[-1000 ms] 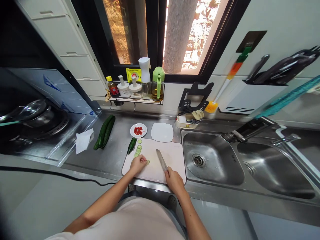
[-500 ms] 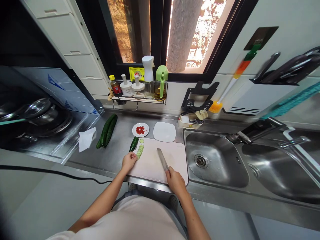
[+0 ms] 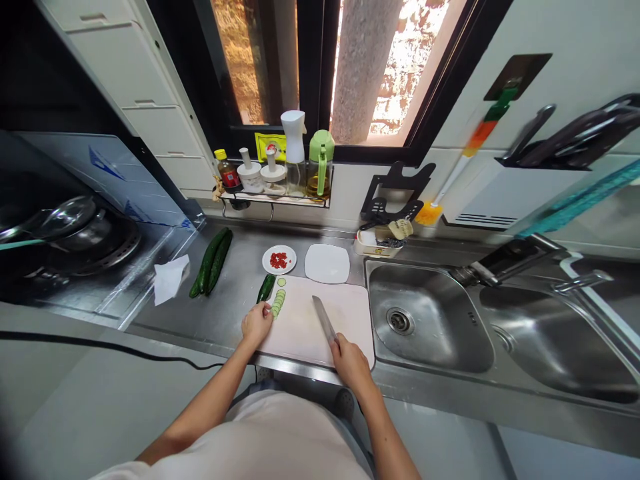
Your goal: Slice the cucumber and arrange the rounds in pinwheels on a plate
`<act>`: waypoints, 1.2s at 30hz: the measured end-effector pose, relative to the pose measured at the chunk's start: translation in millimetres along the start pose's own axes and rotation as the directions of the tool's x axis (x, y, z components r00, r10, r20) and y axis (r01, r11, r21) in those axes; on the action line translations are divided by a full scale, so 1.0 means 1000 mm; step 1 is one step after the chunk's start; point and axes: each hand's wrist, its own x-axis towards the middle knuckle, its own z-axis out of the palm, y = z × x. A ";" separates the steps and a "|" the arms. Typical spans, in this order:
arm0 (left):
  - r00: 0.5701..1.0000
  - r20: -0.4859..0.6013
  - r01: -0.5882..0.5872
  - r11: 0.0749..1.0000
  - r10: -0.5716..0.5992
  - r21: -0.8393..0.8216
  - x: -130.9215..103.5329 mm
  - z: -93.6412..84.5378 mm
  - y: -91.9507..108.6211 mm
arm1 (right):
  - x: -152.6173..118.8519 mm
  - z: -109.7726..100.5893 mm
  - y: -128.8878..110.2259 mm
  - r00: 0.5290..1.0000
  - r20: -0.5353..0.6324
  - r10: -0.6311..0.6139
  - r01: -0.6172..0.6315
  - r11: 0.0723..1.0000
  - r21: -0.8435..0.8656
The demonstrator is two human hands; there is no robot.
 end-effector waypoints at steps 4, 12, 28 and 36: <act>0.997 -0.014 -0.070 0.997 0.070 0.015 0.010 -0.005 0.014 | 0.001 0.001 0.002 1.000 -0.007 0.005 -0.005 1.000 0.007; 0.981 -0.031 -0.179 0.958 0.191 0.223 0.061 -0.018 0.054 | 0.000 0.000 0.005 1.000 -0.020 0.011 -0.010 1.000 0.017; 0.960 -0.016 -0.247 0.871 0.280 0.425 0.095 -0.002 0.058 | -0.003 0.004 0.018 0.999 -0.033 0.037 -0.036 0.999 0.039; 0.956 0.145 -0.275 0.952 0.255 0.136 0.089 -0.007 0.069 | -0.001 0.004 0.017 0.999 -0.028 0.040 -0.040 0.999 0.031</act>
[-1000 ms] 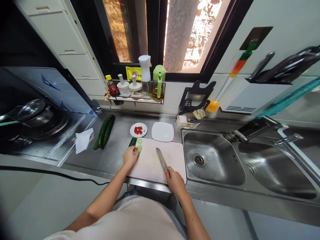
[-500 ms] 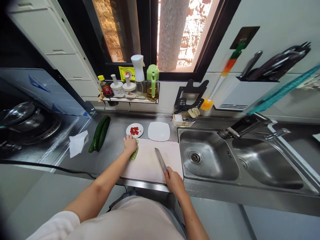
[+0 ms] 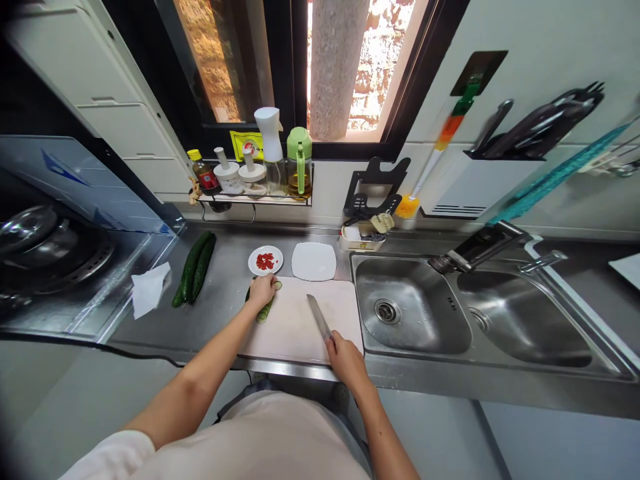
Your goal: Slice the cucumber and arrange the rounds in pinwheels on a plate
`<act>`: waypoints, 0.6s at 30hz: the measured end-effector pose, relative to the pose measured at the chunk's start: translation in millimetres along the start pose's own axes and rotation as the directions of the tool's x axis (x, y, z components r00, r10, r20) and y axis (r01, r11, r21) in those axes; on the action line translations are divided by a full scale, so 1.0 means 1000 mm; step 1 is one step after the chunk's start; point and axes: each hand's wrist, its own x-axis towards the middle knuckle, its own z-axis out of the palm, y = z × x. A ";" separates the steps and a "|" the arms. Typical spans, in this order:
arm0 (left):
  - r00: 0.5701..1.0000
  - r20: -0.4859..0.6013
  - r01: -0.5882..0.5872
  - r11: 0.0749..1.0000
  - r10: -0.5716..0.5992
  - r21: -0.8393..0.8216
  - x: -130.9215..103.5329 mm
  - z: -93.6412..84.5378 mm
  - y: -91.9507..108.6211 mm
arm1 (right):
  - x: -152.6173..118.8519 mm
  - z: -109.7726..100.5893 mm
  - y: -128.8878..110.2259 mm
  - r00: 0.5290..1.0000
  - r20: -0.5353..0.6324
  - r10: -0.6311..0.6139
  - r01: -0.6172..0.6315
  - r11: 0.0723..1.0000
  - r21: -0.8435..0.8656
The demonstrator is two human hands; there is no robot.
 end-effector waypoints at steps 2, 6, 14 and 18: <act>0.997 0.057 -0.051 0.996 0.055 -0.072 -0.002 0.000 0.004 | -0.001 0.000 0.000 1.000 0.002 0.005 -0.005 1.000 -0.009; 0.949 0.201 -0.230 0.969 0.244 -0.088 -0.006 0.003 0.015 | -0.002 0.001 0.001 1.000 0.002 0.008 -0.008 1.000 -0.017; 0.784 0.367 -0.519 0.853 0.501 -0.058 -0.018 0.012 0.038 | -0.001 0.005 0.006 1.000 -0.003 0.015 -0.015 1.000 -0.013; 0.770 0.321 -0.562 0.824 0.551 -0.067 -0.022 0.015 0.035 | -0.002 0.006 0.009 0.999 0.000 0.032 -0.032 0.999 -0.026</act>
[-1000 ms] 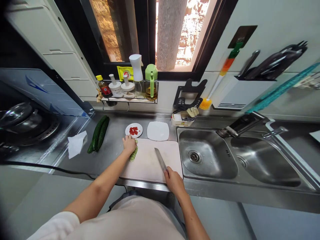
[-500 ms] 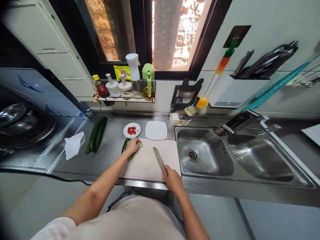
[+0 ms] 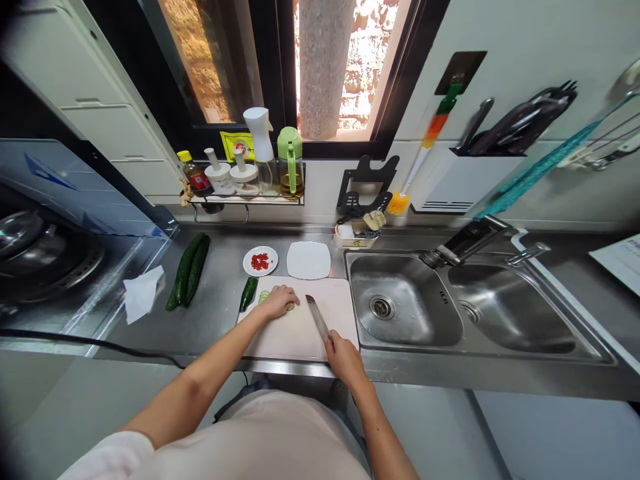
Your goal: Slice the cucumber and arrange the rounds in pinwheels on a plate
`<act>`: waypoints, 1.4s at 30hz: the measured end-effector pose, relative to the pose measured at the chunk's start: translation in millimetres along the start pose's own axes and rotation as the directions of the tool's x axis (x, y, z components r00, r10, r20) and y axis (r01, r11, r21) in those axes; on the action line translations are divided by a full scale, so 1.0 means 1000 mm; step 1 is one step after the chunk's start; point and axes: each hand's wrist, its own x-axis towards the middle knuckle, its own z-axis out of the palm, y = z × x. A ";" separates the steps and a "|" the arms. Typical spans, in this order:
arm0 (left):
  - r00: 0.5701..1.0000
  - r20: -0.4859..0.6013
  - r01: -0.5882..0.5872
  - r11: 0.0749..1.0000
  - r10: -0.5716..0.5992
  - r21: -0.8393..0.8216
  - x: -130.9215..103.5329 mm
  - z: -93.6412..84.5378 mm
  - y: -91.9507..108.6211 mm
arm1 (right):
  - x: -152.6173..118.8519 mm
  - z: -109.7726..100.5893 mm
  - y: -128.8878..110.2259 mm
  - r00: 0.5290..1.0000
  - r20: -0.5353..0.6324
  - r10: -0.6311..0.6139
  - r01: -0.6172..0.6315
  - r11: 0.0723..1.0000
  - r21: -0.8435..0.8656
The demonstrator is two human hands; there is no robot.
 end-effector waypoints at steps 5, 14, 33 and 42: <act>0.960 -0.122 0.254 0.967 -0.253 -0.005 -0.014 0.008 -0.004 | 0.000 0.002 -0.004 1.000 0.020 0.002 -0.001 0.997 -0.071; 0.936 -0.150 0.311 0.948 -0.318 -0.063 -0.023 0.017 0.002 | 0.002 -0.007 -0.028 0.994 0.096 -0.054 0.074 0.973 -0.219; 0.925 -0.146 0.339 0.936 -0.351 -0.100 -0.025 0.019 0.002 | 0.005 -0.002 -0.033 0.987 0.132 -0.092 0.124 0.958 -0.258; 0.910 -0.176 0.360 0.925 -0.377 -0.121 -0.022 0.024 -0.001 | 0.008 0.005 -0.032 0.985 0.152 -0.080 0.118 0.958 -0.260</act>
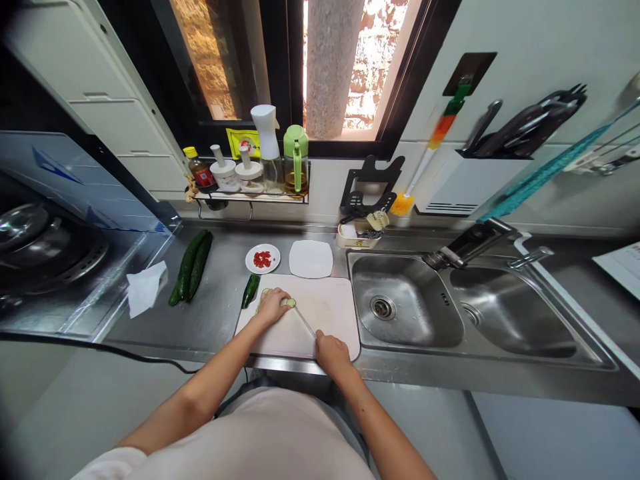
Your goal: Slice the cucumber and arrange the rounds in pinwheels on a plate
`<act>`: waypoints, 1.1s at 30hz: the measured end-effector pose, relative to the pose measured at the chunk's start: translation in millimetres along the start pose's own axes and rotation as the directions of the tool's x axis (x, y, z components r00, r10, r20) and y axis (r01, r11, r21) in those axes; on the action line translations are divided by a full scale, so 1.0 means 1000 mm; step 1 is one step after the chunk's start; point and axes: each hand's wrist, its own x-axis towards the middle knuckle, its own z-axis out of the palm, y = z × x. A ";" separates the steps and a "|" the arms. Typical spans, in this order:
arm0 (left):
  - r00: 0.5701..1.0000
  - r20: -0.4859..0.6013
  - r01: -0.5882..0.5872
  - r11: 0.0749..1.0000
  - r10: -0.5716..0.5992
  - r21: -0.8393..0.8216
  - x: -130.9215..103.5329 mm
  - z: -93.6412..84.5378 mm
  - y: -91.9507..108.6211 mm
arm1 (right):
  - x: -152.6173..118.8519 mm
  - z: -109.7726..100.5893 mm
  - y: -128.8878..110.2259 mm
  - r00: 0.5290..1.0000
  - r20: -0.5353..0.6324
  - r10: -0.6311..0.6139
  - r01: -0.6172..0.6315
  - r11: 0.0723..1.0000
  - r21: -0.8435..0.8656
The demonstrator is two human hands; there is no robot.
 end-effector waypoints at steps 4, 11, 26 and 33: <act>1.000 -0.012 0.002 1.000 -0.002 -0.026 0.000 0.001 0.000 | 0.001 -0.002 0.000 1.000 0.014 -0.019 0.019 1.000 -0.019; 0.999 -0.036 0.008 0.999 -0.010 -0.053 -0.002 0.002 0.000 | 0.003 -0.008 0.000 0.999 0.034 -0.032 0.032 0.999 -0.018; 0.999 -0.032 0.009 0.998 -0.011 -0.058 0.001 0.005 -0.001 | 0.019 -0.009 -0.007 0.999 0.024 -0.047 0.048 0.997 -0.055; 0.999 -0.031 0.007 0.998 -0.009 -0.055 0.001 0.007 -0.003 | 0.028 -0.007 -0.009 0.999 0.004 -0.053 0.054 0.996 -0.070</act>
